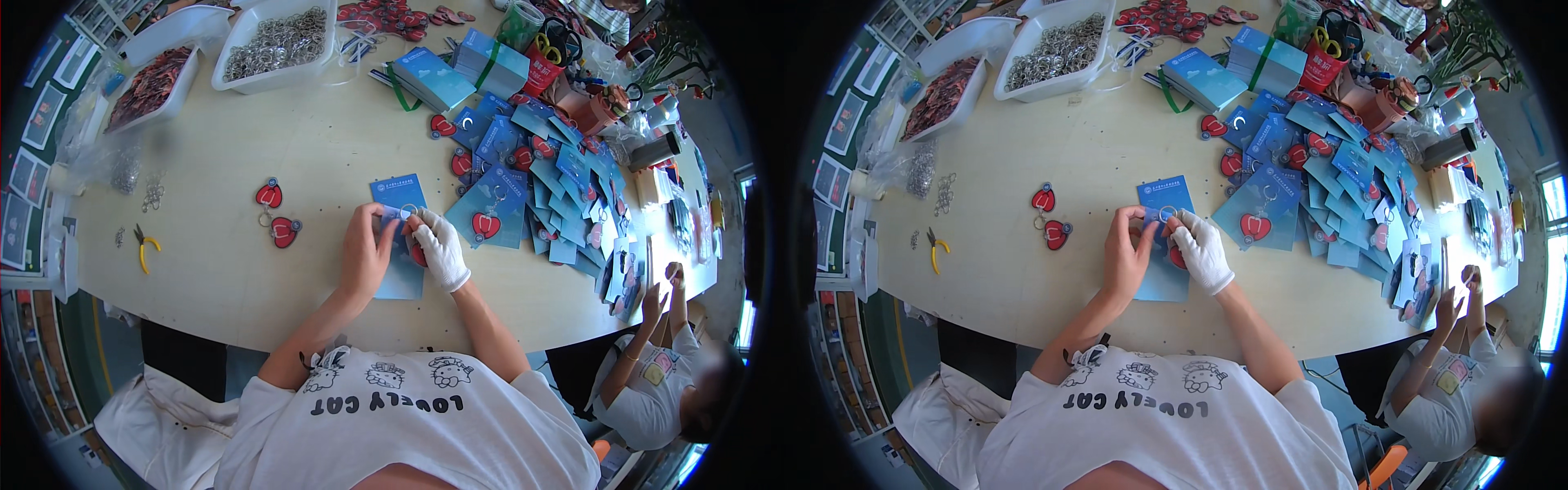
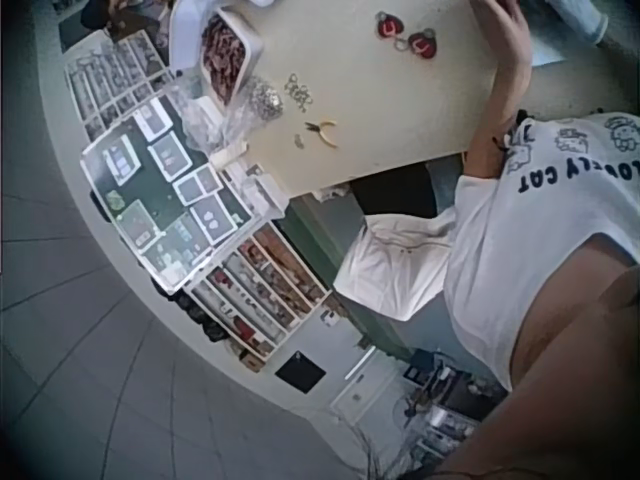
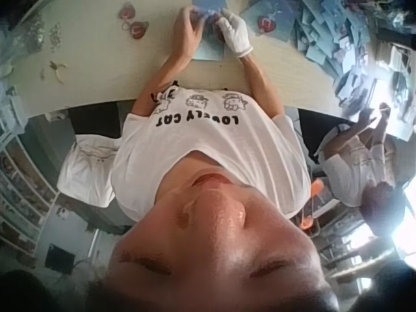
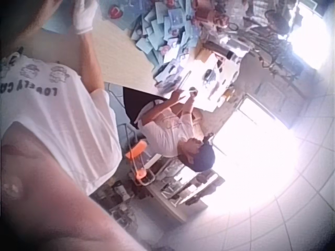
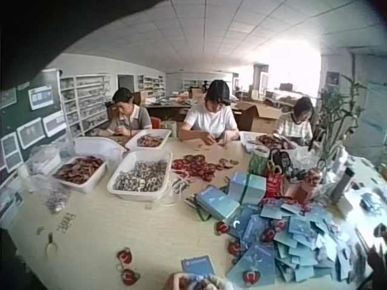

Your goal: The person attaches red heart-shaped keychains to blue cardboard backings using a metal ring. They then place the assembled keychains into a clear plastic bag.

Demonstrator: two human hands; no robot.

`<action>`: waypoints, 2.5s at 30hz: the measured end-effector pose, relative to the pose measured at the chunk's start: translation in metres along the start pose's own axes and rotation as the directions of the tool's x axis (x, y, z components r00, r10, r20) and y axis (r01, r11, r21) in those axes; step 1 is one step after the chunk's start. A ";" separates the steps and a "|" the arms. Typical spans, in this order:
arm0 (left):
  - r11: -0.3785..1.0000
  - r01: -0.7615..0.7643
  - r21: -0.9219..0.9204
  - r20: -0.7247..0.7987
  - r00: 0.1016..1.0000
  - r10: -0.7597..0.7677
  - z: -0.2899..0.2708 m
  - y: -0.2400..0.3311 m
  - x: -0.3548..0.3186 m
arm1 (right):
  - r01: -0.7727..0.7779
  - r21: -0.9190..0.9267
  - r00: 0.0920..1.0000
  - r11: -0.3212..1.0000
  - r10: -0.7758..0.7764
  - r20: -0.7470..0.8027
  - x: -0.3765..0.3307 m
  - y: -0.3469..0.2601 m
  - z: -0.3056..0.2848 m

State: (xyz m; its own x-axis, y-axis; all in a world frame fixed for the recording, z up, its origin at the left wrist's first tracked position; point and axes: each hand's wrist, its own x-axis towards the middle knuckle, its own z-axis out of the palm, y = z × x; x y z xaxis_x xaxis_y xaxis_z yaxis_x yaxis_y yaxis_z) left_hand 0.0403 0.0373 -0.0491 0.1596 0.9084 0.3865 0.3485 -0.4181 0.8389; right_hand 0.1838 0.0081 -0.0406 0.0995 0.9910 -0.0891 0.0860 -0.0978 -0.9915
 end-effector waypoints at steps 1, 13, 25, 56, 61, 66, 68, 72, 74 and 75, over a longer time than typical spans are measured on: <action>0.992 -0.066 0.110 -0.003 0.998 0.067 0.000 0.002 0.001 | 0.030 -0.004 1.000 1.000 -0.030 -0.005 0.000 -0.001 0.001; 0.949 0.211 -0.236 -0.089 0.967 -0.238 -0.020 -0.010 0.017 | -0.081 0.070 0.996 0.994 0.079 0.030 -0.012 -0.040 -0.008; 0.754 0.365 -0.546 0.139 0.927 -0.348 -0.029 -0.002 0.016 | 0.025 -0.204 0.992 0.979 0.000 0.123 -0.009 -0.018 0.012; 0.649 0.146 -0.746 -0.051 0.960 -0.275 -0.029 0.063 0.005 | -0.009 -0.166 0.991 0.986 0.032 0.133 -0.012 -0.103 -0.002; 0.636 0.036 -0.771 -0.123 0.971 -0.203 -0.032 0.064 0.007 | -0.227 -0.037 0.934 0.973 0.228 0.277 -0.014 -0.124 -0.007; 0.604 -0.043 -0.796 -0.211 0.955 -0.210 -0.029 0.070 0.011 | -0.289 0.145 0.923 0.946 0.235 0.304 -0.013 -0.114 0.002; 0.602 -0.004 -0.798 -0.224 0.930 -0.290 -0.030 0.077 0.017 | -0.287 0.167 0.932 0.943 0.234 0.277 -0.014 -0.110 0.007; 0.517 0.102 -0.850 -0.137 0.905 -0.402 -0.032 0.074 0.021 | -0.268 0.151 0.952 0.952 0.237 0.196 -0.015 -0.108 0.014; 0.496 0.111 -0.861 -0.112 0.911 -0.398 -0.033 0.071 0.023 | -0.222 0.114 0.971 0.968 0.210 0.111 -0.016 -0.104 0.015; 0.485 0.116 -0.867 -0.100 0.913 -0.396 -0.034 0.070 0.024 | -0.180 0.077 0.983 0.981 0.177 0.050 -0.016 -0.098 0.016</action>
State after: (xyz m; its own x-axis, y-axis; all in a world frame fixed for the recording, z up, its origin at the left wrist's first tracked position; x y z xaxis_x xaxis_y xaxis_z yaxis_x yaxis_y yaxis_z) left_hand 0.0376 0.0302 0.0318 -0.0842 0.9947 0.0590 -0.6130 -0.0984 0.7839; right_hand 0.1584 0.0032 0.0562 0.0635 0.9615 -0.2675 -0.0096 -0.2675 -0.9635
